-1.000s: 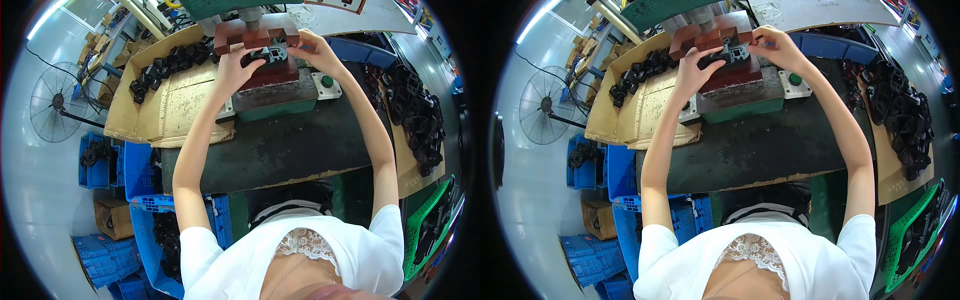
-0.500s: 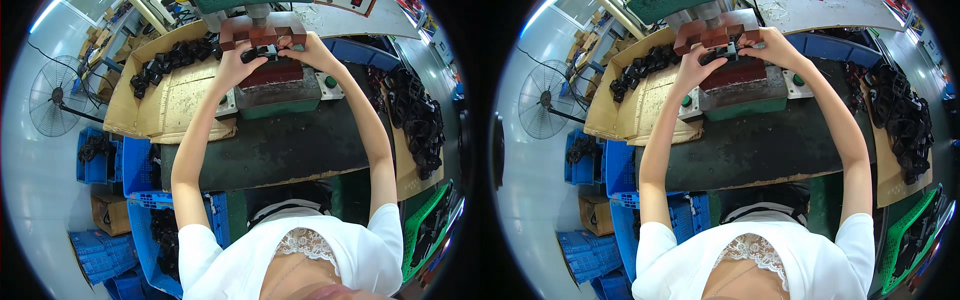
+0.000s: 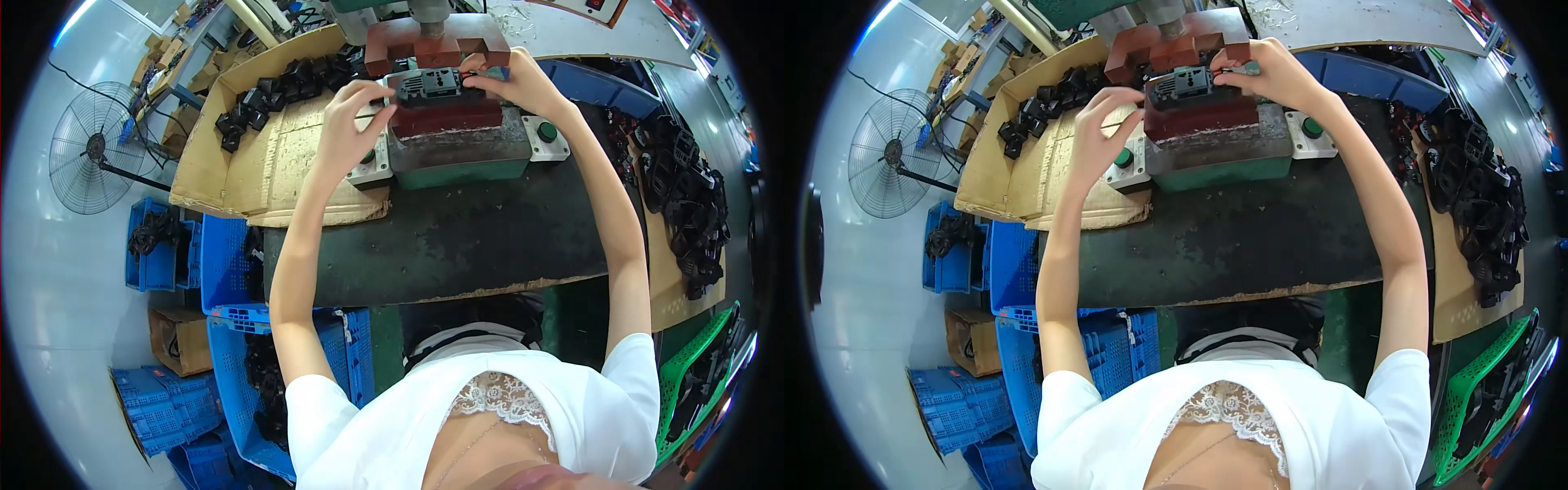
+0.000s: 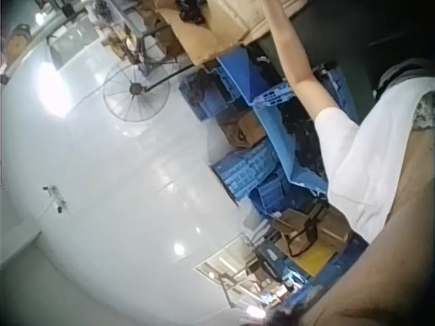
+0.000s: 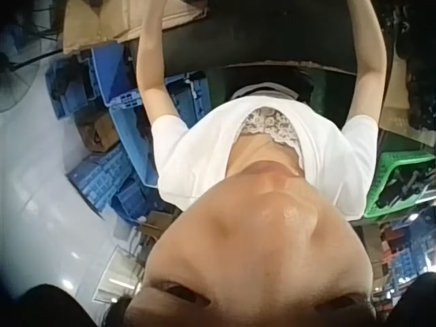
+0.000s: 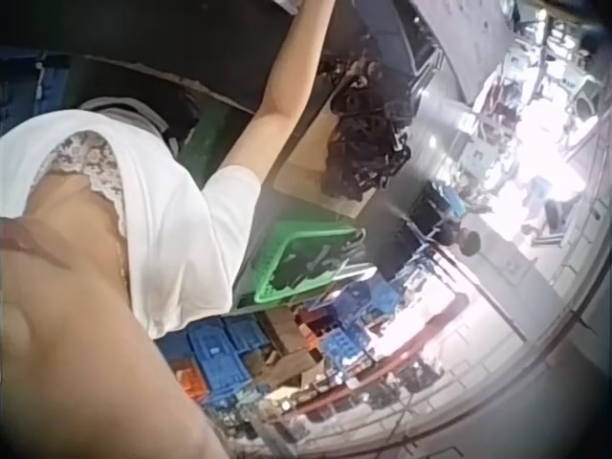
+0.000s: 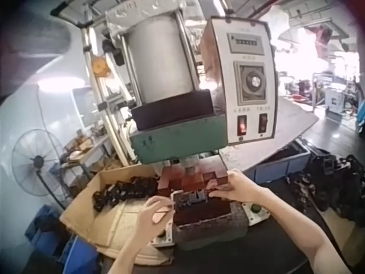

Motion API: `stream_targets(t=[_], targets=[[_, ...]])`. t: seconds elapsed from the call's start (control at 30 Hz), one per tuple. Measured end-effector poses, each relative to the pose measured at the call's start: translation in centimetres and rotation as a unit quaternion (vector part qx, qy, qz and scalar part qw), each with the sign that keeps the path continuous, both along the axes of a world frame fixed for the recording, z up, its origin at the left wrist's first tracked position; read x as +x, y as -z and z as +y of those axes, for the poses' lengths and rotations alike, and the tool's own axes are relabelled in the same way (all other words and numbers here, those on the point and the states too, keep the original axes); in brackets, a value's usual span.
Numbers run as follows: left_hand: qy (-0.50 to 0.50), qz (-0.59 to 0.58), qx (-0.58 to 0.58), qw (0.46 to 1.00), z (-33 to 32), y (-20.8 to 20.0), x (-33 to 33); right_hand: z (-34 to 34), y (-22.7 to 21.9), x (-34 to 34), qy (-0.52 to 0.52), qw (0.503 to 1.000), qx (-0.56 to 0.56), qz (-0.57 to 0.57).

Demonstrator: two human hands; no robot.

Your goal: Operating a press machine to assemble black plastic components.

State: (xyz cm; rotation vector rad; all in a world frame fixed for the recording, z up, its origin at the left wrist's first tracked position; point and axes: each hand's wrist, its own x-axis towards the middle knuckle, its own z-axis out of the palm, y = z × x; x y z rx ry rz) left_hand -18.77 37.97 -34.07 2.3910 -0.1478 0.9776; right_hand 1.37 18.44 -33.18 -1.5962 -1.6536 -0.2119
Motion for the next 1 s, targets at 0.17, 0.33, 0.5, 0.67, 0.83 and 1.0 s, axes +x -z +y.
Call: stream_targets(t=[0.17,0.33,0.5,0.67,0.83,1.0], targets=[[-0.038,0.065,0.067,0.995,0.7,2.2,-4.4,-0.3,0.3,-0.5,0.053,0.997,-0.057,0.028],[-0.063,0.116,0.033,0.991,-0.2,3.1,-5.7,-1.4,0.3,-0.6,0.044,0.997,-0.007,-0.068],[-0.103,0.112,0.076,0.985,-0.8,3.6,-6.0,-7.6,-0.3,0.0,0.138,0.988,-0.023,-0.065],[-0.125,0.121,0.098,0.980,-1.2,3.3,-6.0,-11.9,3.5,-3.0,0.207,0.976,-0.060,0.022],[-0.102,0.112,0.142,0.978,-1.2,2.9,-6.1,-11.5,4.6,-3.8,0.254,0.966,-0.026,-0.038],[-0.099,0.126,0.121,0.980,-1.0,3.0,-6.1,-10.7,4.4,-3.8,0.233,0.971,-0.045,-0.025]])
